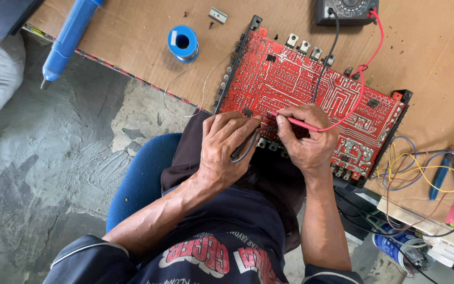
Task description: The person tests a red circuit board using a multimeter. They hold the multimeter probes and touch various points on the board to check electrical continuity or voltage.
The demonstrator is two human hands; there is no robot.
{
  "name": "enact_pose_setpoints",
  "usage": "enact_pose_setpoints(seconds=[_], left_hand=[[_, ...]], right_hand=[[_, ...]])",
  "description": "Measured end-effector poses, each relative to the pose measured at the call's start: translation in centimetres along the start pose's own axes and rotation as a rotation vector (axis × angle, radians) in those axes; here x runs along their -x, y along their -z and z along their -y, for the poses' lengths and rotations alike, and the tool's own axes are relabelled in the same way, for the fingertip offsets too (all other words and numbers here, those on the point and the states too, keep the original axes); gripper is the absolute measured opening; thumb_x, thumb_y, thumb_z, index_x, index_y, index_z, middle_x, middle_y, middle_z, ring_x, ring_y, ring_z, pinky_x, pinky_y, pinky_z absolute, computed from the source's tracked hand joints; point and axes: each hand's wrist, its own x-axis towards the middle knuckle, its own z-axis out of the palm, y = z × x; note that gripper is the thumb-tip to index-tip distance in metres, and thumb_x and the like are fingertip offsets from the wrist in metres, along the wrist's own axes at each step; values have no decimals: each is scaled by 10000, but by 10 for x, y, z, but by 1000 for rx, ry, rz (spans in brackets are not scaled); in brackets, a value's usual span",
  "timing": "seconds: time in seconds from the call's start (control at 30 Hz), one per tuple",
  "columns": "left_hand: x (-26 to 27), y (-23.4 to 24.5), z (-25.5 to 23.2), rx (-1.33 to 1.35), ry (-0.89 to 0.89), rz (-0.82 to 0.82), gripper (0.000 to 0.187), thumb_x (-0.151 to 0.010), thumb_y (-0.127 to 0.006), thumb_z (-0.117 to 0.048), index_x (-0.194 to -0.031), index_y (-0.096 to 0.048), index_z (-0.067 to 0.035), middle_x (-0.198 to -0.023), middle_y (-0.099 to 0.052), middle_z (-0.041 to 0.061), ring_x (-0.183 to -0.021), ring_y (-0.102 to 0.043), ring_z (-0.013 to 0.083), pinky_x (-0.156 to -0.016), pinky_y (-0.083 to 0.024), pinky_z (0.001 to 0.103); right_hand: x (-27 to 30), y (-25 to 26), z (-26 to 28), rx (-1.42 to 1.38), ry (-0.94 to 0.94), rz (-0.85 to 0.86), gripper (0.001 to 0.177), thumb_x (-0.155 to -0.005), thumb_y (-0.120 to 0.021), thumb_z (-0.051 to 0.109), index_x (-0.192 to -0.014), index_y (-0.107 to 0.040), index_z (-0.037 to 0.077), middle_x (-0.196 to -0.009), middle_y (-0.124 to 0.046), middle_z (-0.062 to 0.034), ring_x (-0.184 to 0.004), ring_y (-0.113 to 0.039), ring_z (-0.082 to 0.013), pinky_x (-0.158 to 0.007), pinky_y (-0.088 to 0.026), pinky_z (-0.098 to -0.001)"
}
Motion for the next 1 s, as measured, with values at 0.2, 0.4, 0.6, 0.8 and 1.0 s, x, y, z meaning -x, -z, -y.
enact_pose_setpoints(seconds=[0.2, 0.4, 0.6, 0.8, 1.0], left_hand=[[-1, 1, 1, -11, -2, 7, 217, -945, -714, -129, -1156, -749, -96, -1017, -745, 44, -1021, -710, 267, -955, -471, 369], [-1, 1, 2, -14, -14, 16, 217, -951, -696, -117, -1161, -747, -93, -1014, -741, 43, -1027, -707, 266, -961, -471, 371], [-1, 2, 3, -3, -9, 13, 215, -961, -683, -124, -1165, -744, -92, -1025, -739, 46, -1034, -705, 274, -967, -471, 378], [0, 0, 5, -4, -27, 11, 219, -971, -668, -135, -1172, -739, -89, -1031, -733, 57, -1035, -700, 288, -972, -472, 394], [0, 1, 5, 2, -34, 15, 209, -976, -658, -133, -1164, -737, -84, -1041, -731, 66, -1042, -700, 298, -974, -470, 405]], right_hand=[[-1, -1, -2, 2, 14, 1, 93, -926, -781, 13, -945, -731, -64, -831, -702, -214, -764, -698, -401, -685, -547, -462], [-2, -1, -2, 9, 36, 7, 86, -927, -770, 3, -935, -726, -71, -831, -707, -221, -760, -698, -419, -682, -549, -472], [-2, -2, -1, -6, 23, -1, 88, -933, -767, -6, -943, -723, -81, -843, -712, -226, -778, -708, -408, -691, -552, -471], [1, -1, -3, -5, -10, -1, 100, -940, -762, -5, -968, -724, -93, -858, -704, -237, -806, -715, -403, -705, -552, -462], [-3, -3, 1, 10, 7, -11, 96, -936, -767, -14, -964, -725, -95, -850, -703, -244, -785, -709, -409, -692, -552, -464]])
